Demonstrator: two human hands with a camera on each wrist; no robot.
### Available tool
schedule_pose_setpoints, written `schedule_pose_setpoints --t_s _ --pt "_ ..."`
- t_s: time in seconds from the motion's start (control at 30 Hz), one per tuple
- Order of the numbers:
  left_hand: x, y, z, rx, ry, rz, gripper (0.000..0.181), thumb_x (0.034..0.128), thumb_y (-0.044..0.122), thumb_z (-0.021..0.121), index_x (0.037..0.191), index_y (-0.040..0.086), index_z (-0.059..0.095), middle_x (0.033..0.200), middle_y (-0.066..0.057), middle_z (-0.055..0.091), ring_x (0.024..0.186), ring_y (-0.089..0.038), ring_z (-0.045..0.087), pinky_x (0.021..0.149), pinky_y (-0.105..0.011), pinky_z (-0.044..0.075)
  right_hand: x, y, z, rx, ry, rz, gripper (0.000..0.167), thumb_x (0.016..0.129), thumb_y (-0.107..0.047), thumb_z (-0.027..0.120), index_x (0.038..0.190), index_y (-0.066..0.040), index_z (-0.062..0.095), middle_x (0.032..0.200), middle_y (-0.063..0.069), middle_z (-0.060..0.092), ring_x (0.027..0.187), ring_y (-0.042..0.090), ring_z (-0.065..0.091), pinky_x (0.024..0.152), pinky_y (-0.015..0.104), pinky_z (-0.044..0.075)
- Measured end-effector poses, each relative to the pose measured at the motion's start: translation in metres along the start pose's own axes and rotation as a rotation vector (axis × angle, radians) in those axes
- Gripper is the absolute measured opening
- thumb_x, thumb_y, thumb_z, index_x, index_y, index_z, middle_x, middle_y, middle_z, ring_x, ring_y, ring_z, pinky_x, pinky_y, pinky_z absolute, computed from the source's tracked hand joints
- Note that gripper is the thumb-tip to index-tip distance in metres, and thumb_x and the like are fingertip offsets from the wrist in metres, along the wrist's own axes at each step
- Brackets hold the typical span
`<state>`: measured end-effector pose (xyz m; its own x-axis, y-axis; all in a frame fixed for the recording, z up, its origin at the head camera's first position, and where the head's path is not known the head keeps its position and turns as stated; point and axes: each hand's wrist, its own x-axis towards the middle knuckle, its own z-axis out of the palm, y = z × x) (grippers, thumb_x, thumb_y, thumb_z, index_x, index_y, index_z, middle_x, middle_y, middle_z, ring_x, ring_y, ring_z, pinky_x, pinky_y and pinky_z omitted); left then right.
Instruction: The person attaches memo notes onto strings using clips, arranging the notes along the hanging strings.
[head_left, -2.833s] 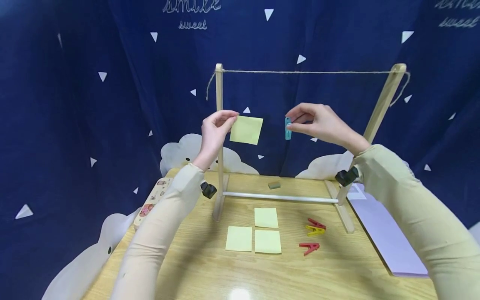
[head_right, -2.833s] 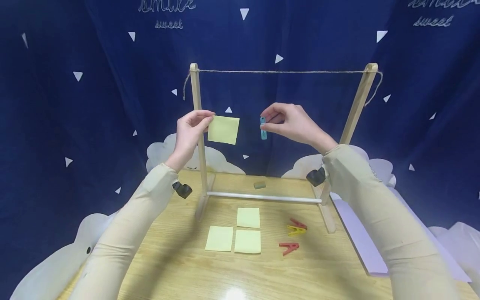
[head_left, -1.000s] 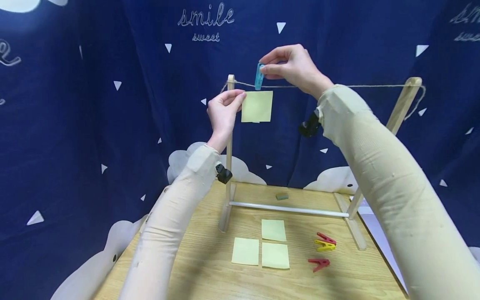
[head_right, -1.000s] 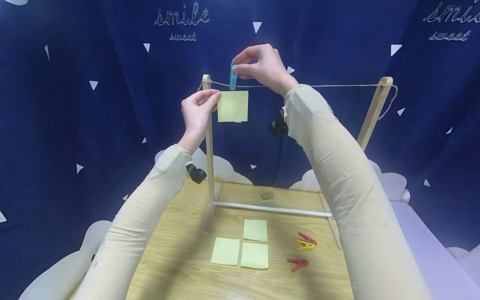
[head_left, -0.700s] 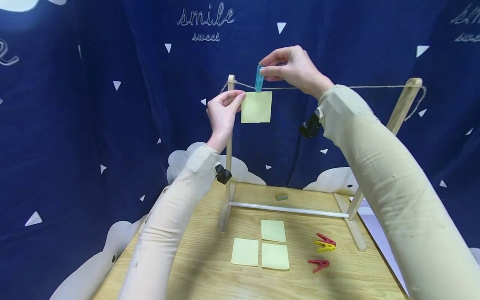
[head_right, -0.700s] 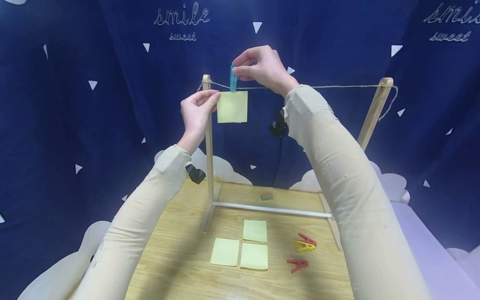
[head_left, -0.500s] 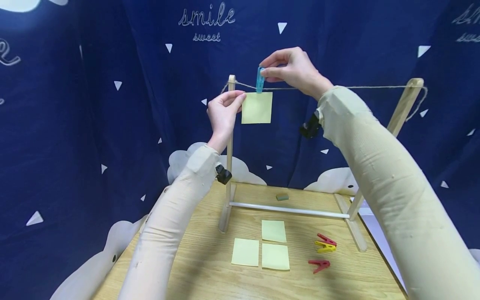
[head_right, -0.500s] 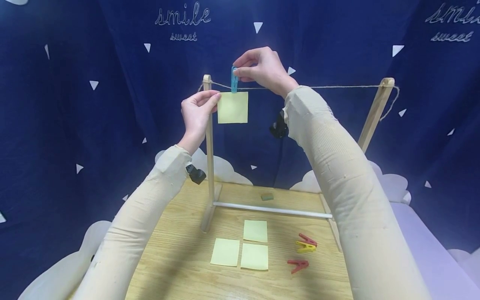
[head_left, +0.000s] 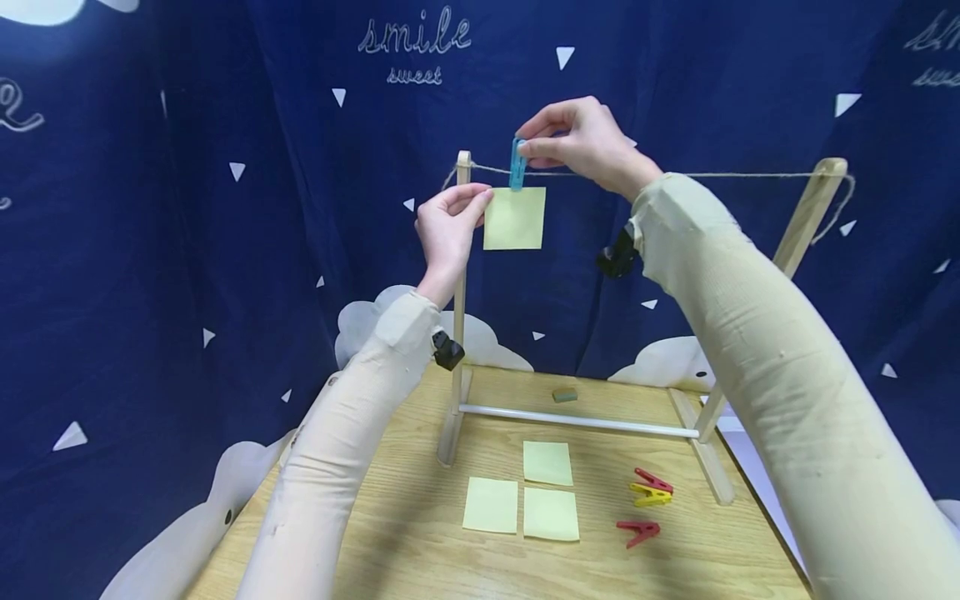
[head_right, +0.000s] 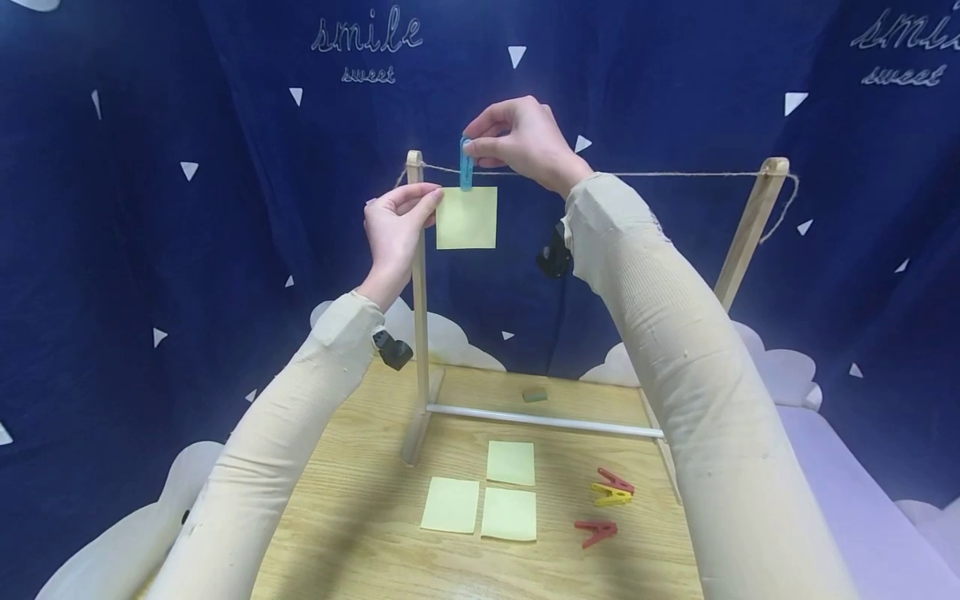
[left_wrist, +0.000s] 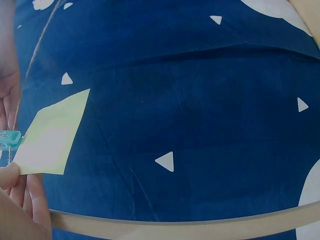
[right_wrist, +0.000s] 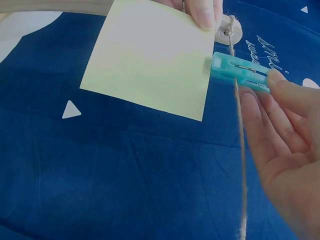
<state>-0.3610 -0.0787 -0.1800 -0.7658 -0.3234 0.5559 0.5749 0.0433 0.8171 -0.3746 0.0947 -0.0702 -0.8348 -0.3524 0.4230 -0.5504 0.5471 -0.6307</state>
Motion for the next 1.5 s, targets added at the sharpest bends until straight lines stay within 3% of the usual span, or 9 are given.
schedule_pose_setpoints --t_s 0.2,1.1,1.5 --pt "-0.0010 0.0024 0.0000 0.011 0.000 0.030 0.019 0.0894 0.016 0.074 0.103 0.002 0.076 0.106 -0.014 0.077 0.094 -0.016 0.075 0.079 -0.024 0.060 -0.0015 -0.0003 -0.0025 -0.016 -0.007 0.001 0.036 0.092 -0.028 0.070 0.121 -0.006 0.068 0.093 -0.008 0.068 0.089 0.008 0.069 0.091 0.021 0.056" --pt "0.0032 0.0044 0.0007 -0.016 -0.029 0.010 0.020 0.0899 0.015 0.073 0.104 0.001 0.076 0.107 -0.015 0.076 0.089 -0.010 0.072 0.077 -0.020 0.059 -0.0041 0.0027 -0.0014 0.021 -0.059 0.012 0.041 0.094 -0.026 0.068 0.128 -0.004 0.064 0.102 -0.002 0.070 0.090 0.006 0.070 0.087 0.018 0.056" --pt "0.0021 0.0063 0.0019 -0.023 -0.022 0.015 0.020 0.0896 0.016 0.073 0.103 0.002 0.076 0.107 -0.014 0.076 0.091 -0.011 0.073 0.081 -0.026 0.060 -0.0062 0.0044 0.0001 -0.015 -0.043 0.021 0.043 0.094 -0.030 0.068 0.130 -0.008 0.063 0.111 0.002 0.070 0.096 0.009 0.069 0.100 0.027 0.054"
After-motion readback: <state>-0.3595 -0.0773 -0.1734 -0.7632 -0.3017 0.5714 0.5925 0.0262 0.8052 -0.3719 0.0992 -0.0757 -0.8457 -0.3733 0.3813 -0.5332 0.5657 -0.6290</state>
